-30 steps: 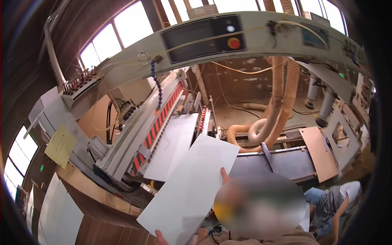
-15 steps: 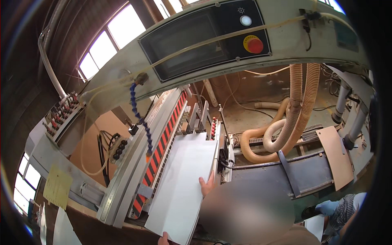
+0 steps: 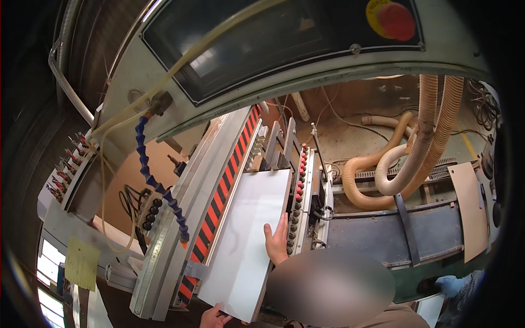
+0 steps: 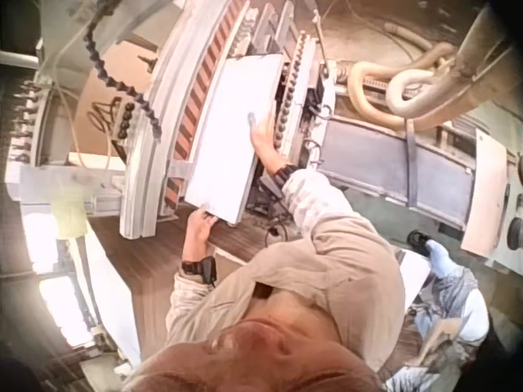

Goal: Feeding white boards into a woodworking machine and stacking the processed panels with a collaborator.

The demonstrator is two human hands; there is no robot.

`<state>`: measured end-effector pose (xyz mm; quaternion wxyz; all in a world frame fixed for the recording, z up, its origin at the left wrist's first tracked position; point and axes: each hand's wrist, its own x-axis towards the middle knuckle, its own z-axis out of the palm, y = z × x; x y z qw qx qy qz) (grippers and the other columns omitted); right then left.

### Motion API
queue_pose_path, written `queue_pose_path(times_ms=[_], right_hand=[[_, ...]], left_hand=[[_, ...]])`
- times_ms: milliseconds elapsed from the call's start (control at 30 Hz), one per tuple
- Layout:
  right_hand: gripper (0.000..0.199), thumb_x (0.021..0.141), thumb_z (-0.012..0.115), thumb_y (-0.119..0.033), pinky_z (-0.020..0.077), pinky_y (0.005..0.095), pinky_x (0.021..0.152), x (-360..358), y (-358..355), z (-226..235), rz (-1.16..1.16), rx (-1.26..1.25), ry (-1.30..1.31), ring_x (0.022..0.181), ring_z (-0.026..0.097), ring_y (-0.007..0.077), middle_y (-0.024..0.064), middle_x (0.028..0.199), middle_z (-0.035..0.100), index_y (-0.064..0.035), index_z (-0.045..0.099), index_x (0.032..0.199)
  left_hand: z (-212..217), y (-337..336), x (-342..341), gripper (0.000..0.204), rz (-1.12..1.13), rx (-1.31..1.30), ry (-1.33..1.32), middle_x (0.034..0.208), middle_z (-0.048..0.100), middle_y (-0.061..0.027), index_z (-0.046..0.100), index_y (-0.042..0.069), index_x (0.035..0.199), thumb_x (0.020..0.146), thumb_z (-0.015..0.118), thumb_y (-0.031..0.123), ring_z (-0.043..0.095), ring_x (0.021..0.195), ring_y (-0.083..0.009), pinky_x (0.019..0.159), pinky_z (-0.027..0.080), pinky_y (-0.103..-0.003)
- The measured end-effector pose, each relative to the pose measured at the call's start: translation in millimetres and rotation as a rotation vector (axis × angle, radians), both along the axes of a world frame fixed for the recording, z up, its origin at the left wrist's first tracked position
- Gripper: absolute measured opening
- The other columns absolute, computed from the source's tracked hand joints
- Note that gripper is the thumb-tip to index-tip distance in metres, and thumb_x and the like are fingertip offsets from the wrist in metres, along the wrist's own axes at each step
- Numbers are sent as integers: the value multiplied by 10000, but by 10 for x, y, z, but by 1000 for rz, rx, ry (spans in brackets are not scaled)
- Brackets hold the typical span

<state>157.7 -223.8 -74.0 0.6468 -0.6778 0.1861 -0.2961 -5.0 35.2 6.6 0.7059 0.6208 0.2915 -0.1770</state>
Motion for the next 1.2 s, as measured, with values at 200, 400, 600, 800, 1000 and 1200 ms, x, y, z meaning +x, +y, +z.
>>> queue_pose_path(times_ms=[200,400,600,800,1000,1200], right_hand=[[695,896,396,-422,147,383,1054,43,-81,56,19,92,-76,1308,129,332,223,1405,112,28,124,1351],[696,912,309,-465,91,347,1064,-156,18,-274,0,241,-205,1318,103,294,180,1422,108,19,97,1364],[734,901,339,-475,100,350,1061,-729,454,-390,153,385,-238,1314,123,281,183,1417,120,21,62,1366],[623,933,345,-330,141,299,1044,-648,460,-148,169,611,-324,1277,191,219,138,1392,186,16,63,1368],[630,920,348,-389,158,351,1049,-594,474,-122,19,287,-203,1283,214,300,200,1387,209,32,155,1348],[656,912,347,-426,156,356,1053,-594,133,-452,31,98,-122,1293,196,318,201,1391,202,27,162,1349]], left_hand=[[6,79,150,402,-101,94,50,1104,491,-177,376,-55,1181,911,422,238,510,1021,-319,849,476,-455],[-36,108,-30,416,-57,-85,-4,1139,489,-131,436,11,1179,910,366,320,487,1055,-296,887,419,-474],[-99,74,-102,446,52,-45,-25,1118,455,-94,401,16,1203,899,432,341,450,1052,-257,937,364,-413],[-165,-60,-80,436,131,-85,-135,1071,461,-95,433,-22,1135,893,461,339,451,998,-216,890,395,-368],[-111,-82,-129,328,-61,224,-178,985,521,-80,456,-30,1085,882,498,224,506,870,-153,811,421,-307],[-120,-756,-672,774,-374,946,-402,978,560,-144,367,-37,1242,637,751,255,568,862,-243,772,456,-332]])
